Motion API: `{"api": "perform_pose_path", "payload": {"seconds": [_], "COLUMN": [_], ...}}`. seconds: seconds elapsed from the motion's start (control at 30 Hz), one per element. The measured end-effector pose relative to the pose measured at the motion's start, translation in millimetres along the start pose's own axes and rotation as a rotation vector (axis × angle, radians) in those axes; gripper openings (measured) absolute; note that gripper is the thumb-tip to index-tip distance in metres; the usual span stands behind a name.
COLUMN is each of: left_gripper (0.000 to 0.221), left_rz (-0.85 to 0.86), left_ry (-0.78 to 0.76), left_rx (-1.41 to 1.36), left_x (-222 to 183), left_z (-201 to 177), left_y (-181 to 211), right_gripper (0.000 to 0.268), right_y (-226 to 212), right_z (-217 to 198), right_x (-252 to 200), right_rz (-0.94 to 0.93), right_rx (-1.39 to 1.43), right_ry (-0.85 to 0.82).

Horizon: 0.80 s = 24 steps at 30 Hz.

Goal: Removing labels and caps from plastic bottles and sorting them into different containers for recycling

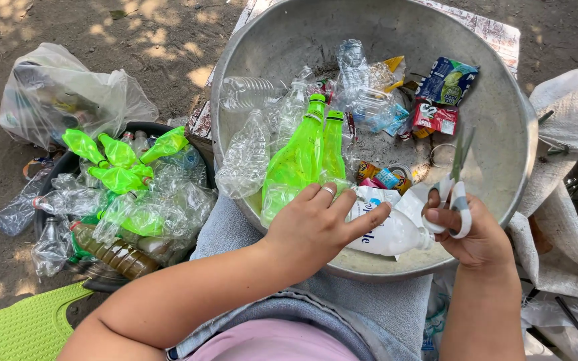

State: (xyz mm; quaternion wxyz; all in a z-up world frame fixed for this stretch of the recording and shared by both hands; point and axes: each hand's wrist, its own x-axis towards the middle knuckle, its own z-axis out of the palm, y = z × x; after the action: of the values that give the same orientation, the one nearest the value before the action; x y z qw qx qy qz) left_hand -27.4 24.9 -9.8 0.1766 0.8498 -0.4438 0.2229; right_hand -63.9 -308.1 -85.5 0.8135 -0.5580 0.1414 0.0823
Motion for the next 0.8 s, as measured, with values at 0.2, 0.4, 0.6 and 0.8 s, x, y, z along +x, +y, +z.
{"api": "perform_pose_path", "payload": {"seconds": [0.2, 0.4, 0.6, 0.8], "left_gripper": [0.046, 0.098, 0.108, 0.062], "left_rz": [0.027, -0.275, -0.942, -1.187], "left_ry": [-0.030, -0.210, -0.121, 0.303], "left_rx": [0.105, -0.008, -0.834, -1.865], "left_x": [-9.0, -24.4, -38.2, -50.5], "left_z": [-6.2, -35.4, -46.8, -50.6], "left_y": [-4.0, -34.9, -101.1, -303.3], "right_gripper": [0.035, 0.029, 0.027, 0.023], "right_y": [-23.6, -29.3, 3.9, 22.2], "right_z": [80.8, 12.1, 13.4, 12.4], "right_x": [-12.7, -2.1, 2.3, 0.3], "right_rz": [-0.121, -0.196, -0.042, -0.177], "right_rx": [-0.921, -0.770, -0.815, -0.711], "right_ry": [0.539, 0.538, 0.344, 0.345]}}
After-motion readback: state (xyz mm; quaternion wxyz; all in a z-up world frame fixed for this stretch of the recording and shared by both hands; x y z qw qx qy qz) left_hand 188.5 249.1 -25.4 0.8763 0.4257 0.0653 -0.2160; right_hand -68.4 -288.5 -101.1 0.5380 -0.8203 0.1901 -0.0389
